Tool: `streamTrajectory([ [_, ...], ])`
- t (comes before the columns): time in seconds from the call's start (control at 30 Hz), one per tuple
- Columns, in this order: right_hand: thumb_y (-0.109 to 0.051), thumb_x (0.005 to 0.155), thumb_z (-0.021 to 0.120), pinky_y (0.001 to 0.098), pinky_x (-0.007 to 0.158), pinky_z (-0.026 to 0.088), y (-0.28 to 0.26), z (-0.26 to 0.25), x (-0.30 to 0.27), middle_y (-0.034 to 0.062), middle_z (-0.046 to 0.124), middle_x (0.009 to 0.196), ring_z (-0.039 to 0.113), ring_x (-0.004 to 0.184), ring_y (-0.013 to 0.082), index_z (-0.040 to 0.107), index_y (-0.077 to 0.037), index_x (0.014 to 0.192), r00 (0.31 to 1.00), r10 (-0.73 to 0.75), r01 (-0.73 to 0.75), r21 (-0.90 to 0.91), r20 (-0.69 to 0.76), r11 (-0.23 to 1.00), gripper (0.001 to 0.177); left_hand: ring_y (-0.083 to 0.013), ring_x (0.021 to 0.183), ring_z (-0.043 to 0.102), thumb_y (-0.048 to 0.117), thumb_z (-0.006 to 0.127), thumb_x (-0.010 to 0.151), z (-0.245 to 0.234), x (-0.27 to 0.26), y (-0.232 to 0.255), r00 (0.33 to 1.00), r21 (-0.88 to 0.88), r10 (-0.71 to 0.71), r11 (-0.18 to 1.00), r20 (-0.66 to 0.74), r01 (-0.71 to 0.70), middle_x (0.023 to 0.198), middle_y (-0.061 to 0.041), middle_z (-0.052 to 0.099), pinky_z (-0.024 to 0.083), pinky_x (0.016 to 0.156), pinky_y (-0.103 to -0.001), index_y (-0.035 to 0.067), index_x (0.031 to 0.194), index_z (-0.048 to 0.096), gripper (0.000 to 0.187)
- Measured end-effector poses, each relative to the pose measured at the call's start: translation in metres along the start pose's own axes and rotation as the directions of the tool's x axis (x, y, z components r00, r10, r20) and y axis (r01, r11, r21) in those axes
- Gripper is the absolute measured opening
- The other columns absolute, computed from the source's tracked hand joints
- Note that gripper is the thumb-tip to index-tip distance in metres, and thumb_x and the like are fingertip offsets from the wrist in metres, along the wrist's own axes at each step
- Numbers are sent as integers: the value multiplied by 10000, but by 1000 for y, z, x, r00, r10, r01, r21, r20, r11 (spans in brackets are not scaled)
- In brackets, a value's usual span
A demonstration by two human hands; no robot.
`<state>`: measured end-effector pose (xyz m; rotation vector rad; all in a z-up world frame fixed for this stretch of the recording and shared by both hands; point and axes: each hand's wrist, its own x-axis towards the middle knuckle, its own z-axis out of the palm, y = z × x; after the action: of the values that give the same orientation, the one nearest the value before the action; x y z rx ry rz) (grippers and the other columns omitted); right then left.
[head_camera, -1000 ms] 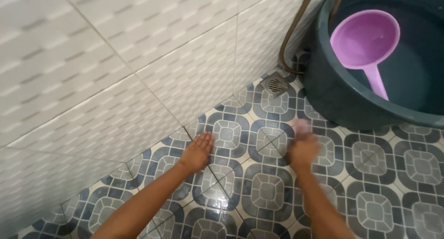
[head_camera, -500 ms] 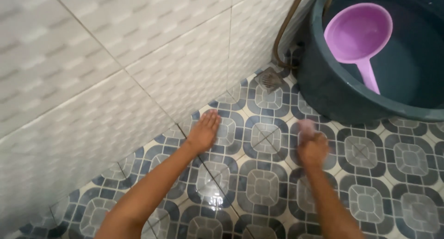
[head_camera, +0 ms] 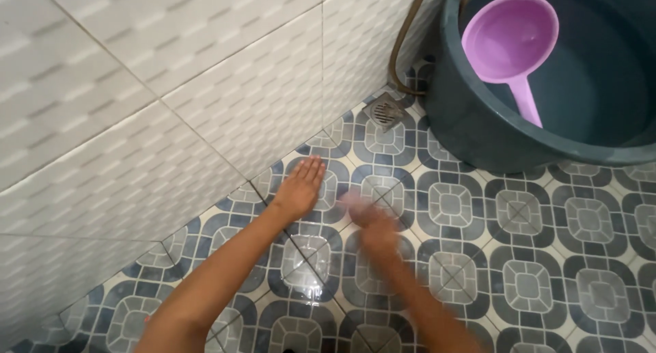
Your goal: Scrubbing the bathroom floor with a cloth and organizing toiletries on the shelves.
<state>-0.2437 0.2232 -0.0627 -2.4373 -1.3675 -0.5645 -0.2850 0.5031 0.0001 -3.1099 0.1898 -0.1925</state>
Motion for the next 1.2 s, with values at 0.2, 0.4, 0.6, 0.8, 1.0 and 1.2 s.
streamTrajectory([
  [0.2,-286,868,637,560,759,475,136,-48,40,237,620,1161,569,1014,431,603,-233,1415,807,583,-515,-372,92,772,550,-373,1493,286,151,519,838,-21,-13,3,997,-96,8,995,81,-1,1577,-270,337,202,1218,-477,-84,1487,376,705],
  [0.4,-150,896,649,486,864,496,-84,18,21,152,683,1098,636,1023,353,702,-118,1210,933,182,-267,259,310,928,321,-386,1493,335,147,501,897,2,-11,-9,999,2,6,1000,-42,-6,1576,-277,380,226,1236,-478,-86,1472,411,627],
  [0.6,-157,884,594,477,958,477,-64,14,31,109,677,1150,633,1098,321,683,-101,1171,1000,-24,26,319,-11,948,306,-385,1474,358,132,481,939,4,-3,-12,995,-2,-50,999,-90,49,1568,-297,394,246,1226,-472,-106,1467,431,582],
  [0.8,-398,991,540,456,763,557,107,-36,66,151,735,1000,693,869,315,723,-130,1161,575,750,-768,-101,327,632,366,-396,1474,346,147,512,865,-16,-22,-13,998,-83,-29,996,-60,24,1547,-287,398,230,1230,-480,-87,1444,435,630],
  [1.0,-218,905,575,491,892,468,-29,29,43,161,678,1148,609,1044,349,696,-110,1273,893,361,-413,170,270,895,401,-383,1487,374,187,514,982,2,-20,-27,994,-69,-31,997,-106,24,1570,-271,421,258,1243,-478,-97,1470,448,568],
  [1.2,-97,857,558,495,930,445,-128,0,57,181,641,1293,581,1134,365,662,-98,1365,950,-18,-116,406,311,907,518,-381,1491,339,222,513,946,-16,-11,-35,995,-103,-47,994,-85,38,1568,-273,388,252,1240,-477,-81,1471,434,612],
])
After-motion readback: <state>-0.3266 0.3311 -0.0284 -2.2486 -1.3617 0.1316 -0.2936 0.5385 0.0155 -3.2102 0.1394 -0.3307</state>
